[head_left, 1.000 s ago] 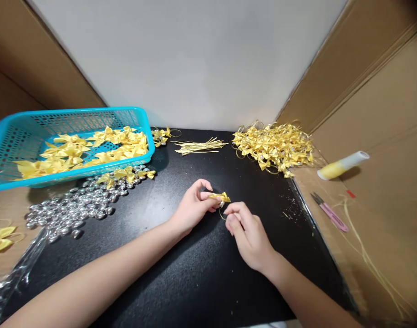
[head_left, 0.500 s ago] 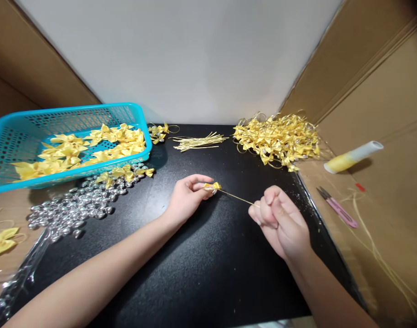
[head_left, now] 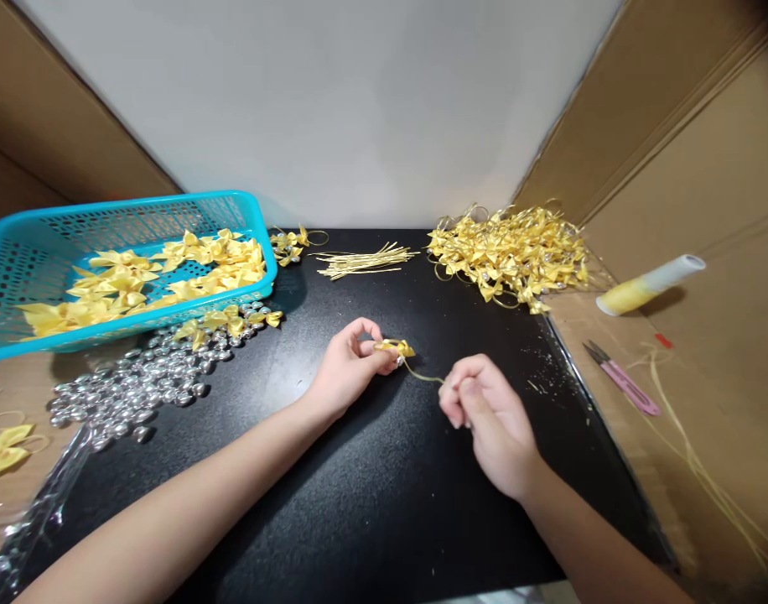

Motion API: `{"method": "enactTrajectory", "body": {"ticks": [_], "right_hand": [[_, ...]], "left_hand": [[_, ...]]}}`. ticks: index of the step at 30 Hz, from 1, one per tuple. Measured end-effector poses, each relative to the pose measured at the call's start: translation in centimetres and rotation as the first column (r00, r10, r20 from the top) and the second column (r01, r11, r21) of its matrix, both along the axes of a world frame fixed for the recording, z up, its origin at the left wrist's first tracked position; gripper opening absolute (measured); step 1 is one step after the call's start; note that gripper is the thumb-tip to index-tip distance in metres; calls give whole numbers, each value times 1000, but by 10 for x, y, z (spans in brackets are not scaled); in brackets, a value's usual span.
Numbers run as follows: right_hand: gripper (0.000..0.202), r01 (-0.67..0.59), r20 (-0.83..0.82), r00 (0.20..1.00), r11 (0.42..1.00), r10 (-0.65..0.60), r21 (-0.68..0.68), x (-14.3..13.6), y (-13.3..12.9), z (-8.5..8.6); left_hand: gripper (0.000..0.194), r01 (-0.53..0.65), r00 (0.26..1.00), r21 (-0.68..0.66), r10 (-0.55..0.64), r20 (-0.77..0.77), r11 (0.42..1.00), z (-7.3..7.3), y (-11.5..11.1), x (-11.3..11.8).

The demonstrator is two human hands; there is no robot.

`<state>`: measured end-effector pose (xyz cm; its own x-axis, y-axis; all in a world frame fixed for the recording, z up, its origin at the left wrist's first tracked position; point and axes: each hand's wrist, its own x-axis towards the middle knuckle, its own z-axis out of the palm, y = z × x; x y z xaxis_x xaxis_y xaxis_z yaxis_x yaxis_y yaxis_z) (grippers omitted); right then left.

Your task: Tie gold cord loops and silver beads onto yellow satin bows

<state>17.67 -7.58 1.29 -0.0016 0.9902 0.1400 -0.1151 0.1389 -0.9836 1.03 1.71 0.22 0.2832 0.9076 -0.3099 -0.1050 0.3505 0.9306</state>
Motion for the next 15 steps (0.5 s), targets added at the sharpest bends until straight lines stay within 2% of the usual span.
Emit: {"method": "enactTrajectory", "body": {"ticks": [3,6,15], "right_hand": [[16,-31,232,972,999,39,-39,-8,0,-5],[12,-2,365,931,1000,13,-30,-13,2,-9],[11,137,512,845,988,-156,75,-12,3,-11]], "left_hand": [[37,32,999,-65,-29,45,997,5,-6,4],[32,61,996,-117,-53,70,991,9,-11,5],[19,178,981,-195,-157,114,965,18,-20,5]]}}
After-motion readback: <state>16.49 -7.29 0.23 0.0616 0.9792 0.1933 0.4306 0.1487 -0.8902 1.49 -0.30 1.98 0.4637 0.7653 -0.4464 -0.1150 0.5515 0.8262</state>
